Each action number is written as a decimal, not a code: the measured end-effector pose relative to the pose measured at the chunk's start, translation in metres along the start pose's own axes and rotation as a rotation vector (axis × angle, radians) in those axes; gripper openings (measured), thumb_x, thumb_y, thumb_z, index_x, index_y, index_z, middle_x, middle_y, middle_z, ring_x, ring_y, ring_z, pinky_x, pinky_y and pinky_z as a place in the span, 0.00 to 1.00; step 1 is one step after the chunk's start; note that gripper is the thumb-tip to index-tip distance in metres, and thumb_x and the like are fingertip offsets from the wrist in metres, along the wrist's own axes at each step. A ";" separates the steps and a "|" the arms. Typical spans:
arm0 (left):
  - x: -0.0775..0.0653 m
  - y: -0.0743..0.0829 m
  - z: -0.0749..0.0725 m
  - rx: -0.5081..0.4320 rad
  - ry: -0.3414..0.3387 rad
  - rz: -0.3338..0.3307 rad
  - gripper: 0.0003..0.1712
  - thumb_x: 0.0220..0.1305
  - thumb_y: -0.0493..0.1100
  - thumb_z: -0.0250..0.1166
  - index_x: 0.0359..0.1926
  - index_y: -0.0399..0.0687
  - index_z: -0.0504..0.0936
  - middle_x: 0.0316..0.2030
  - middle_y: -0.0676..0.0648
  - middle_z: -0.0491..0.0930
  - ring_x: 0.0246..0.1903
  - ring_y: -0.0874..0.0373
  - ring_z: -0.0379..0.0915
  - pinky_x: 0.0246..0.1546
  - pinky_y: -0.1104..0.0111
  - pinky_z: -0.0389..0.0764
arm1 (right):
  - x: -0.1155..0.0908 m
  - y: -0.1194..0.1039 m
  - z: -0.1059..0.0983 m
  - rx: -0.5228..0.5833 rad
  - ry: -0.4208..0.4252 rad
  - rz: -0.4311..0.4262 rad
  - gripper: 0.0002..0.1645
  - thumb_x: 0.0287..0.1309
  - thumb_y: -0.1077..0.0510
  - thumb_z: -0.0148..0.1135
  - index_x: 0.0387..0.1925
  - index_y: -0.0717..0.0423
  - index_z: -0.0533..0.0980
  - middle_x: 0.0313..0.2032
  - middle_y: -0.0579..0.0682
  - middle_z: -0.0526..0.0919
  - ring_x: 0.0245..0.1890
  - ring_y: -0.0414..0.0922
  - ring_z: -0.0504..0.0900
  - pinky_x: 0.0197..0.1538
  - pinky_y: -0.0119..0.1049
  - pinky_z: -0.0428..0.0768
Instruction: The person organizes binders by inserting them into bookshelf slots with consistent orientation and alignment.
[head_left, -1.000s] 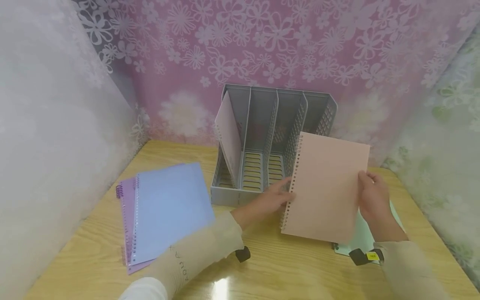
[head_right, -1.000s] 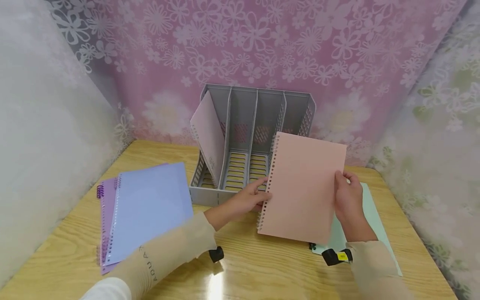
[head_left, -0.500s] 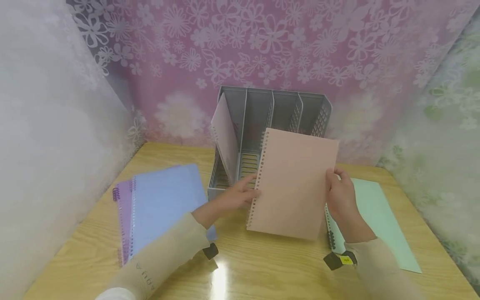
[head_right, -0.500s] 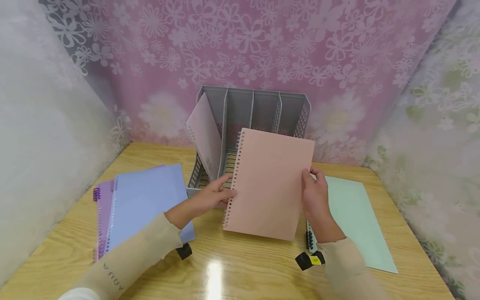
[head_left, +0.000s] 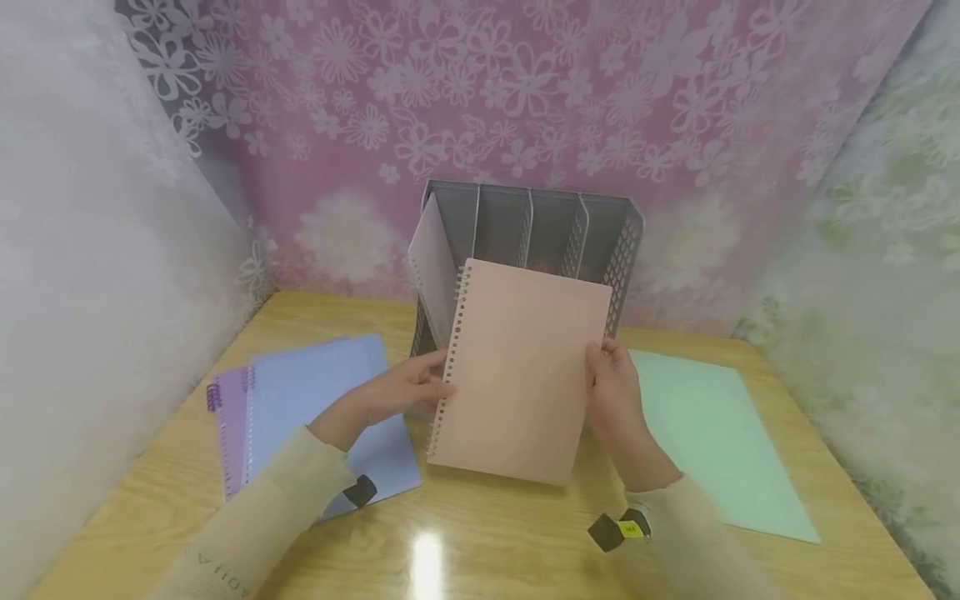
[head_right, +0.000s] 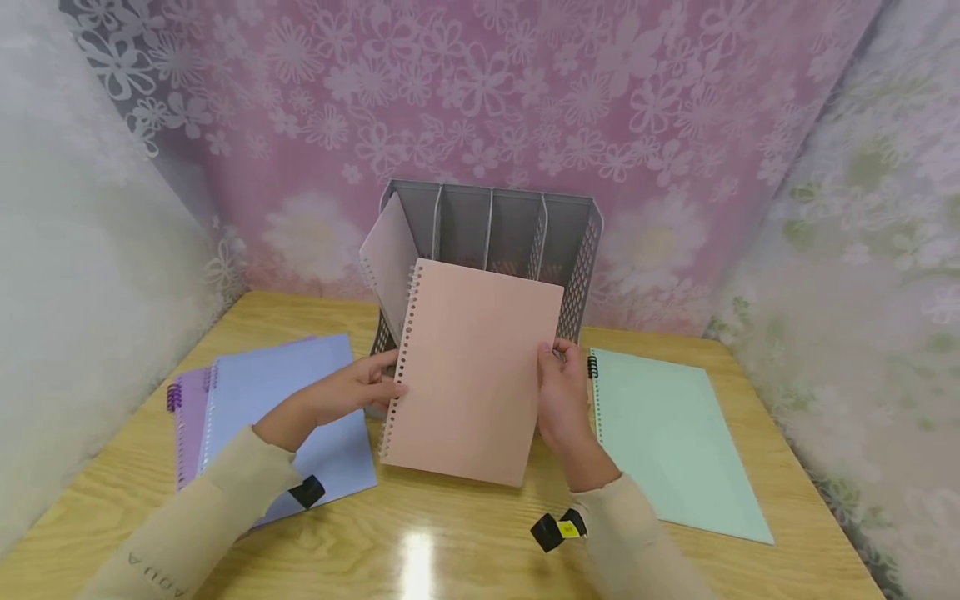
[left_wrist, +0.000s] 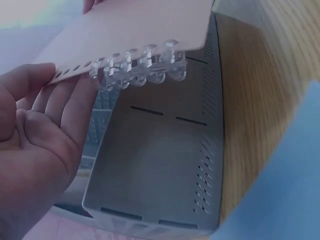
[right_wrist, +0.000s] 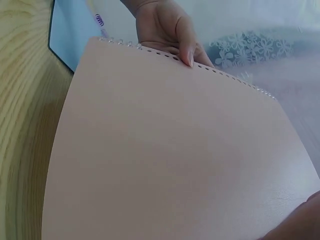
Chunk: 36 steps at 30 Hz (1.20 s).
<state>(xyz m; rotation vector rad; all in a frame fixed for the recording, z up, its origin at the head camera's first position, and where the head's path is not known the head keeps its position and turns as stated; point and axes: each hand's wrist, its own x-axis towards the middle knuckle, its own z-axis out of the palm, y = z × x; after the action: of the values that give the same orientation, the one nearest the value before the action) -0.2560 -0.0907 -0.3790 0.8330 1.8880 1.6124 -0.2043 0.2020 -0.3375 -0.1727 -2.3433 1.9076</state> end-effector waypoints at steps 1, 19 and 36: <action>-0.002 -0.002 -0.001 -0.008 -0.014 0.005 0.34 0.65 0.46 0.54 0.69 0.61 0.51 0.51 0.45 0.76 0.47 0.50 0.76 0.49 0.58 0.75 | 0.000 0.001 0.002 0.003 -0.009 -0.010 0.24 0.68 0.43 0.34 0.54 0.57 0.57 0.36 0.48 0.68 0.29 0.36 0.69 0.32 0.24 0.70; -0.033 -0.006 -0.011 0.018 -0.023 0.012 0.28 0.68 0.46 0.51 0.67 0.52 0.57 0.52 0.44 0.76 0.45 0.48 0.77 0.44 0.57 0.78 | -0.005 -0.002 0.029 0.022 -0.017 0.013 0.24 0.68 0.42 0.36 0.55 0.54 0.59 0.54 0.51 0.67 0.52 0.44 0.68 0.53 0.38 0.68; -0.043 -0.008 -0.005 -0.031 0.056 0.081 0.27 0.69 0.43 0.48 0.67 0.52 0.56 0.51 0.40 0.76 0.43 0.45 0.78 0.43 0.56 0.78 | 0.001 0.008 0.008 0.179 -0.088 -0.038 0.31 0.66 0.42 0.41 0.60 0.59 0.60 0.54 0.56 0.71 0.54 0.46 0.72 0.59 0.36 0.68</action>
<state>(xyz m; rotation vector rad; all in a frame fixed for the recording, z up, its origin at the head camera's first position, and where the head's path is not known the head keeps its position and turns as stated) -0.2319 -0.1265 -0.3863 0.8702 1.8844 1.7263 -0.2059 0.1964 -0.3470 -0.0290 -2.1949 2.1332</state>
